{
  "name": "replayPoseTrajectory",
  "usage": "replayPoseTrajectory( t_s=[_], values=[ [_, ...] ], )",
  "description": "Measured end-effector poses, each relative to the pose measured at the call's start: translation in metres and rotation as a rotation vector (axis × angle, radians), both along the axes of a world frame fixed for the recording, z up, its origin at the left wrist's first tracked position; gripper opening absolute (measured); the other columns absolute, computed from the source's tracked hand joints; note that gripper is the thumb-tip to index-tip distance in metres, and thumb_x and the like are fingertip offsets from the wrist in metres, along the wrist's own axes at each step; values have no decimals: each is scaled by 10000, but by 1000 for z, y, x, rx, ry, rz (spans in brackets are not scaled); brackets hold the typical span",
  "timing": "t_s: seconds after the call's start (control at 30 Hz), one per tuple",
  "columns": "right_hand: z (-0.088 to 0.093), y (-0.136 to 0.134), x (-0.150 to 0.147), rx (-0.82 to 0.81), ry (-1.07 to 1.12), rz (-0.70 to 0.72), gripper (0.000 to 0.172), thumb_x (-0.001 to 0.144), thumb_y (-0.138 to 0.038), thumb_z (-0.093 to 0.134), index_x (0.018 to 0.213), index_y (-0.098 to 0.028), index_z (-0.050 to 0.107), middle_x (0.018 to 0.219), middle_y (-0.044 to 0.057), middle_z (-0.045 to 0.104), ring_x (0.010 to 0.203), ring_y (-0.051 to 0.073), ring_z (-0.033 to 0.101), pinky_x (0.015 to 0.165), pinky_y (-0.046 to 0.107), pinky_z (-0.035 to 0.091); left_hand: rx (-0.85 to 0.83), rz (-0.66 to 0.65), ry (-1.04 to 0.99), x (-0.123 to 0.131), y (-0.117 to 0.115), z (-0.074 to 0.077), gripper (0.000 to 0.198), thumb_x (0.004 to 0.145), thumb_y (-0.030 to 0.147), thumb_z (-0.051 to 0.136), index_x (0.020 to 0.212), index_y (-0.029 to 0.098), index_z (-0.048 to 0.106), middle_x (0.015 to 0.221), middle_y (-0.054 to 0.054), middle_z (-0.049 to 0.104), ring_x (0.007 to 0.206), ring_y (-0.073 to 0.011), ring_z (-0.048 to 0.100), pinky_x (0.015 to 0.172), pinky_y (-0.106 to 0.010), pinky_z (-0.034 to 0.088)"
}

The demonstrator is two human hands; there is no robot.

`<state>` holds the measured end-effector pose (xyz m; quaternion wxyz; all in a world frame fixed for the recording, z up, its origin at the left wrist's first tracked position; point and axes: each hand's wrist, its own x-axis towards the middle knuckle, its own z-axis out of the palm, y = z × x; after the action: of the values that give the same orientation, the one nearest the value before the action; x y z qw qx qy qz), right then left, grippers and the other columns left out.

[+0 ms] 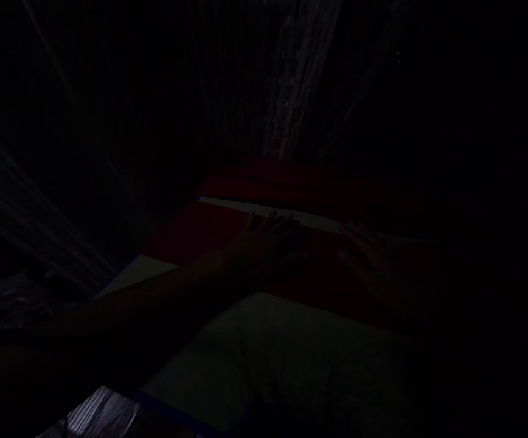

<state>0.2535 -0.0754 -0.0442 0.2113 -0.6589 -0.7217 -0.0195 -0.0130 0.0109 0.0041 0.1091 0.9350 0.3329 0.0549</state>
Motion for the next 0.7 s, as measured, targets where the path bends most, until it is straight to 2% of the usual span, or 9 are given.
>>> replayPoseTrajectory(
  t_s=[0.1,0.23,0.37,0.5,0.63,0.7],
  values=[
    [-1,0,-1,-70,-25,19,686,1041,-665,303,1574,-259,448,1653,24,342,1549,282,307,1268,632,212,-8,-11,10,0,0,0,769,1002,769,245,1659,368,259,1756,-12,123,1631,-383,17,1259,-699,38],
    [1,0,-2,21,-6,-7,706,1036,-673,307,1584,-250,444,1671,31,303,1567,268,267,1277,580,237,-5,9,10,1,-1,0,763,1006,766,230,1665,381,219,1760,-6,74,1634,-369,-6,1257,-704,32],
    [2,0,-2,-120,-22,10,725,1022,-710,309,1586,-274,437,1661,21,325,1561,284,280,1276,624,199,-11,-3,33,1,0,-1,795,995,783,237,1665,355,241,1757,-27,104,1632,-378,18,1258,-702,21],
    [2,0,-1,43,-34,27,721,1028,-698,321,1585,-256,438,1668,15,313,1561,266,280,1264,571,281,-13,0,-22,0,0,-1,797,989,796,216,1668,378,212,1760,-14,76,1634,-370,5,1260,-699,21],
    [1,0,-1,-69,-34,53,733,1017,-733,308,1590,-294,437,1662,20,322,1549,290,306,1259,629,237,-26,-19,29,1,-2,2,787,996,777,252,1661,355,260,1756,-20,116,1634,-370,23,1267,-685,5],
    [1,0,0,-55,-21,41,734,1015,-732,317,1599,-300,425,1668,17,309,1560,279,282,1264,610,239,-19,3,-1,1,-3,3,778,999,774,245,1665,371,236,1759,-11,91,1634,-373,17,1268,-685,27]
  ],
)
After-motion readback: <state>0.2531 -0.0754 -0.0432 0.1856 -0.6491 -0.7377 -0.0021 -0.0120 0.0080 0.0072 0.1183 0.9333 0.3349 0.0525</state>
